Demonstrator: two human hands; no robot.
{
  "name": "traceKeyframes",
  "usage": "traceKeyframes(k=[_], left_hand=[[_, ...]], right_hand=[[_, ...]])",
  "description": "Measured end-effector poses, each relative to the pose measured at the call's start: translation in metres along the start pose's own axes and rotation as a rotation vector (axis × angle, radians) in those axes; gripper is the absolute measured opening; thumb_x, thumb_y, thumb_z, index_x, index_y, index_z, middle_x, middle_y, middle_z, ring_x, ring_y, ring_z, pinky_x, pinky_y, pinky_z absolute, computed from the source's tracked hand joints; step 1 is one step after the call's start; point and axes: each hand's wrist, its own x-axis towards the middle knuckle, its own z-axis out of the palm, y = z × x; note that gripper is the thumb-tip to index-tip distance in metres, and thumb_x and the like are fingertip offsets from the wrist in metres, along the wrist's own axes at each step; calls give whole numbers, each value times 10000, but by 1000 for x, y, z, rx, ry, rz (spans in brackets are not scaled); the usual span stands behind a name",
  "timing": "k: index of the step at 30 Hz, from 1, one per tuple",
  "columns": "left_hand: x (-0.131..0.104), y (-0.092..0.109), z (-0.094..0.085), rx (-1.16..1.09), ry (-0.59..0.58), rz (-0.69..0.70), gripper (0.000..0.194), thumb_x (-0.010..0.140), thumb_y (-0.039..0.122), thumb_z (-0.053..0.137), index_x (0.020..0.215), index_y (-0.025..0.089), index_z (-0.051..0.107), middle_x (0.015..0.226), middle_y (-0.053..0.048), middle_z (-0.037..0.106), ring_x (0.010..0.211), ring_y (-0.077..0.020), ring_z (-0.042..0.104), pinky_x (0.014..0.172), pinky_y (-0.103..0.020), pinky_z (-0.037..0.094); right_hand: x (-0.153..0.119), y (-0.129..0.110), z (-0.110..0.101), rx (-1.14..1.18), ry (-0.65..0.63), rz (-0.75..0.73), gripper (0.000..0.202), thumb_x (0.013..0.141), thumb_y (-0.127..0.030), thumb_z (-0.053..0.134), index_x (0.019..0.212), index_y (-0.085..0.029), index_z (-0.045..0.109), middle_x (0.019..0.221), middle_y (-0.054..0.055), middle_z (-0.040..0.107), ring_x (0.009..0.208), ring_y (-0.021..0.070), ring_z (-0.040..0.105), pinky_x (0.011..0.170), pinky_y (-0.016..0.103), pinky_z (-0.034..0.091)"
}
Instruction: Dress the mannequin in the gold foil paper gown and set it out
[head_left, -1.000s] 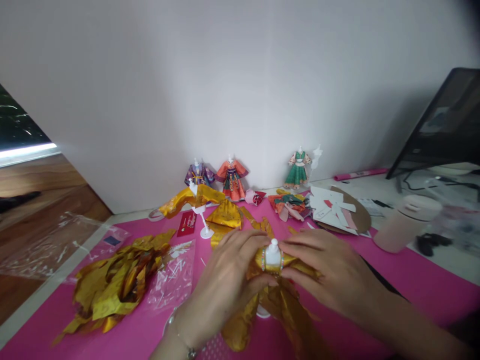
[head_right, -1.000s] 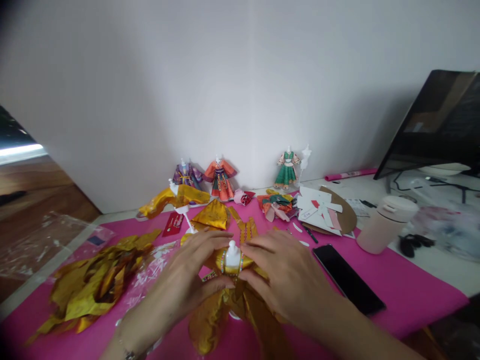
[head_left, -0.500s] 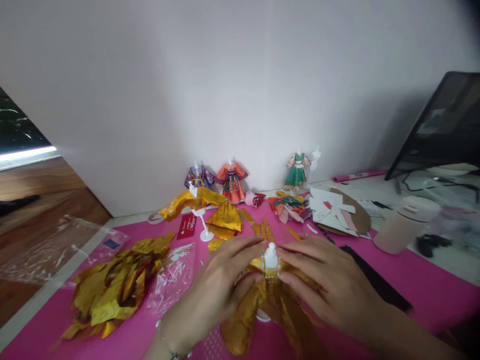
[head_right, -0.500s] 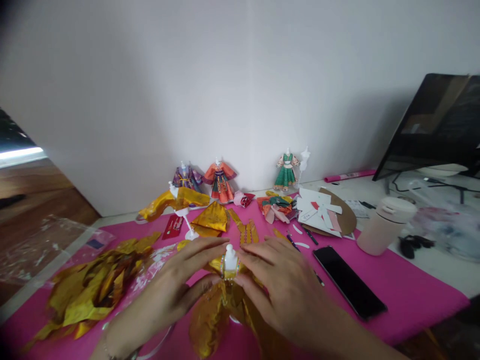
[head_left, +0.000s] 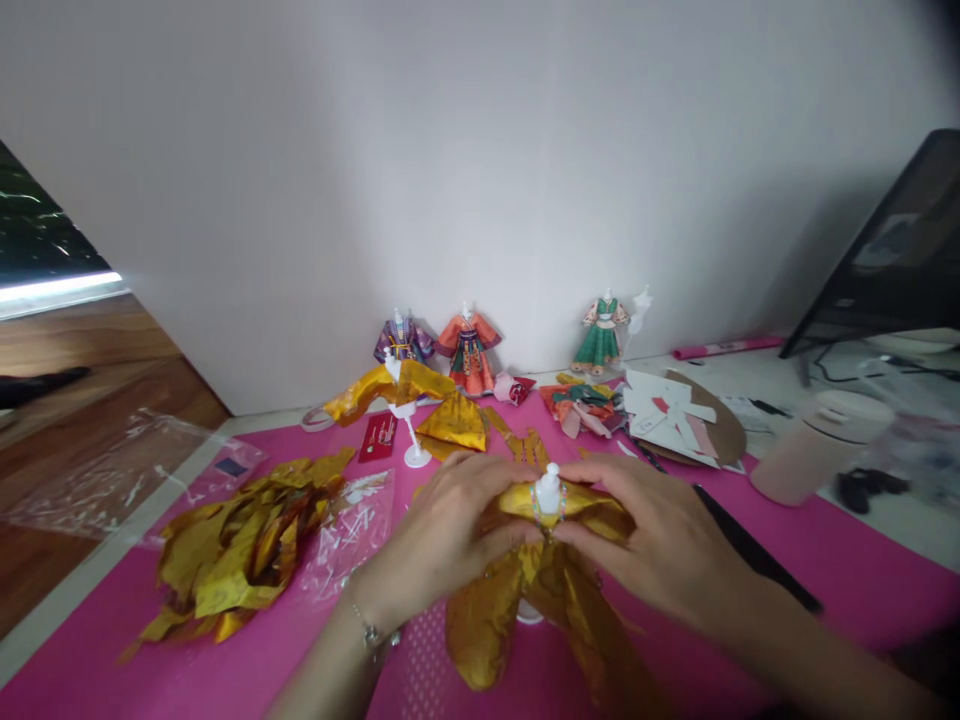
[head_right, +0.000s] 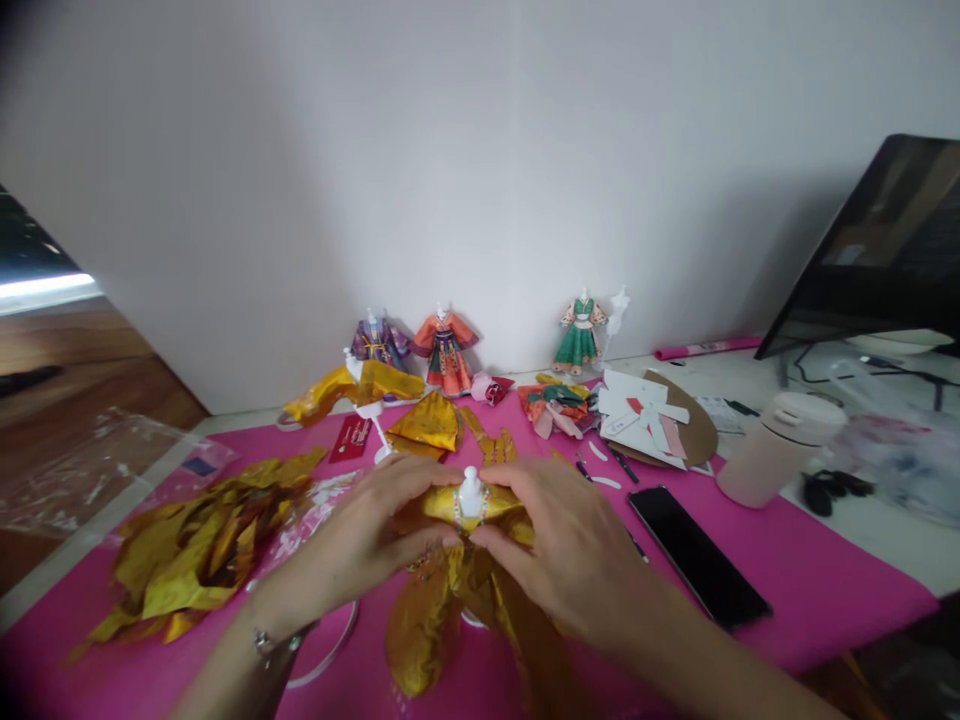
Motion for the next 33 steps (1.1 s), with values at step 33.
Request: traceKeyframes(k=[33], left_hand=[[-13,15,-3,166,74,25,681,833,406,744,1404,274,398,1385,-99,564,1282,-298,519,1112,-576,364]], right_hand=[[37,-14,-14,154,-69,147,212,856,-288,622,1053,-228,671,1009,29,761,915,235,702,820,404,505]])
